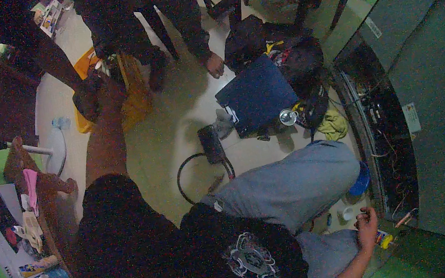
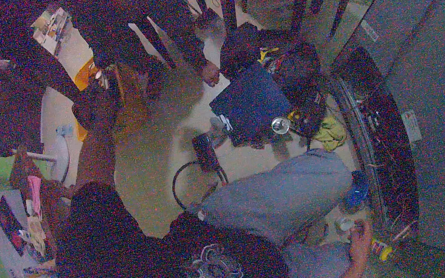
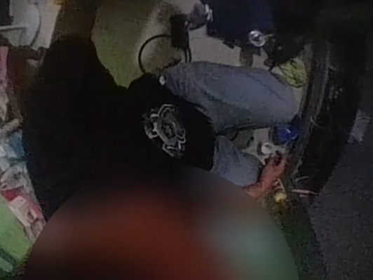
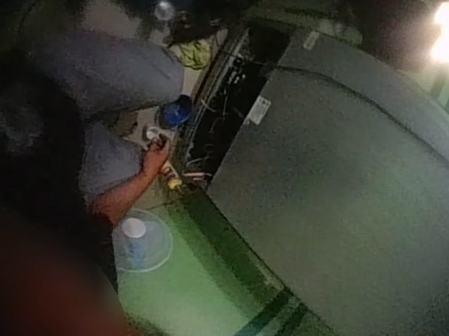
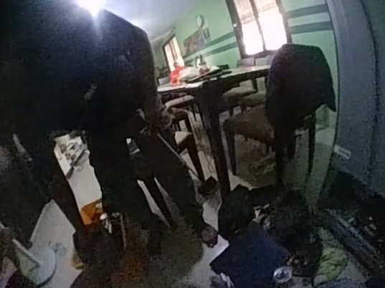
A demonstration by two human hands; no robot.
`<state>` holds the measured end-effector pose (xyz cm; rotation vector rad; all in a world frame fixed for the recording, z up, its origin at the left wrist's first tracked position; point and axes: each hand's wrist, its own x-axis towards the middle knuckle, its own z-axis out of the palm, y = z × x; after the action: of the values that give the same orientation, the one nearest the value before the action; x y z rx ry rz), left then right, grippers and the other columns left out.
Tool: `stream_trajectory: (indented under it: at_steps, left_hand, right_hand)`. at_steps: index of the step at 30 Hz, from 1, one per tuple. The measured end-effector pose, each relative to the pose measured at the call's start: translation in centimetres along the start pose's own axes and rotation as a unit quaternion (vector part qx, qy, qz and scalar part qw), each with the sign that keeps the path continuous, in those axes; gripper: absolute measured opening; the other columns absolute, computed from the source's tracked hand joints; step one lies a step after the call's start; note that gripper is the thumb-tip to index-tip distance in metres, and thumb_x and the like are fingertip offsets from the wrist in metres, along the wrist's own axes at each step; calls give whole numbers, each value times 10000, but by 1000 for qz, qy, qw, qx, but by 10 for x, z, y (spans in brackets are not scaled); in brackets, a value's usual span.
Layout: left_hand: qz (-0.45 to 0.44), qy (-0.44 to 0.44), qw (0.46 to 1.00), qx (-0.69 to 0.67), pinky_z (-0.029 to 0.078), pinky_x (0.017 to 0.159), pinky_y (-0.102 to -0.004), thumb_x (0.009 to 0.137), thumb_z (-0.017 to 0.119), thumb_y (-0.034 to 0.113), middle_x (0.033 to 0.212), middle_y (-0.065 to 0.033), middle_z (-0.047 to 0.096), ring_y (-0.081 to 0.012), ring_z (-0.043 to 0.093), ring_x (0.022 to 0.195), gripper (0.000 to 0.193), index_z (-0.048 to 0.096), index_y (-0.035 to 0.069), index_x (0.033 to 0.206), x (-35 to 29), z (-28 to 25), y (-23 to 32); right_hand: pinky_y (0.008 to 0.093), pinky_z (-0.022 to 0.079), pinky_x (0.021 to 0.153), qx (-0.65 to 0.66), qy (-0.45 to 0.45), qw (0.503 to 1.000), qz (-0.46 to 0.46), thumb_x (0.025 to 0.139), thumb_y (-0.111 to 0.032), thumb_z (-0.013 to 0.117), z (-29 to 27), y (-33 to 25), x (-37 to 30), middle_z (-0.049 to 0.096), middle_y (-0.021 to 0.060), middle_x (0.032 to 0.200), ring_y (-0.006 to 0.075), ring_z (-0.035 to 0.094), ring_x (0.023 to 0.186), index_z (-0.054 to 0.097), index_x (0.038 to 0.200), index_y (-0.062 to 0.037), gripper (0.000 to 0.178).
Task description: The person sits on the floor and uses a blowtorch to heat a copper pipe attached to an appliance. They then apply solder to the heated joint to create a seal. The person handles the torch, solder, and pipe throughout the task.
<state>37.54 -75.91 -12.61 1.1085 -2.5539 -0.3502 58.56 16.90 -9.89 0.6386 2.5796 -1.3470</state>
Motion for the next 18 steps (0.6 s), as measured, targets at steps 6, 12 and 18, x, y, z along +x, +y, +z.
stream_trajectory:
  at_steps: [6,12,18]
  left_hand:
    - [-59,-49,997,-7,524,830,-519,909,536,363,1096,-275,644,-438,647,995,638,353,-25,1380,7,-22,28]
    - [-36,-37,997,58,487,916,-521,893,574,333,1172,-296,609,-466,601,1093,766,199,-52,1439,-41,-37,60]
    - [77,144,986,-29,470,948,-503,815,674,307,1193,-266,593,-440,588,1103,762,295,-52,1370,-89,-28,55]
  right_hand:
    - [286,491,634,-10,40,999,-17,875,-46,595,-10,19,-6,553,30,925,127,524,737,552,1139,-75,269]
    - [284,497,645,-61,33,997,-29,872,-52,601,-17,26,-5,568,45,968,133,543,744,558,1127,-67,259]
    - [292,501,643,-54,19,998,7,881,-50,589,-15,6,-10,579,56,950,143,559,733,562,1128,-59,248]
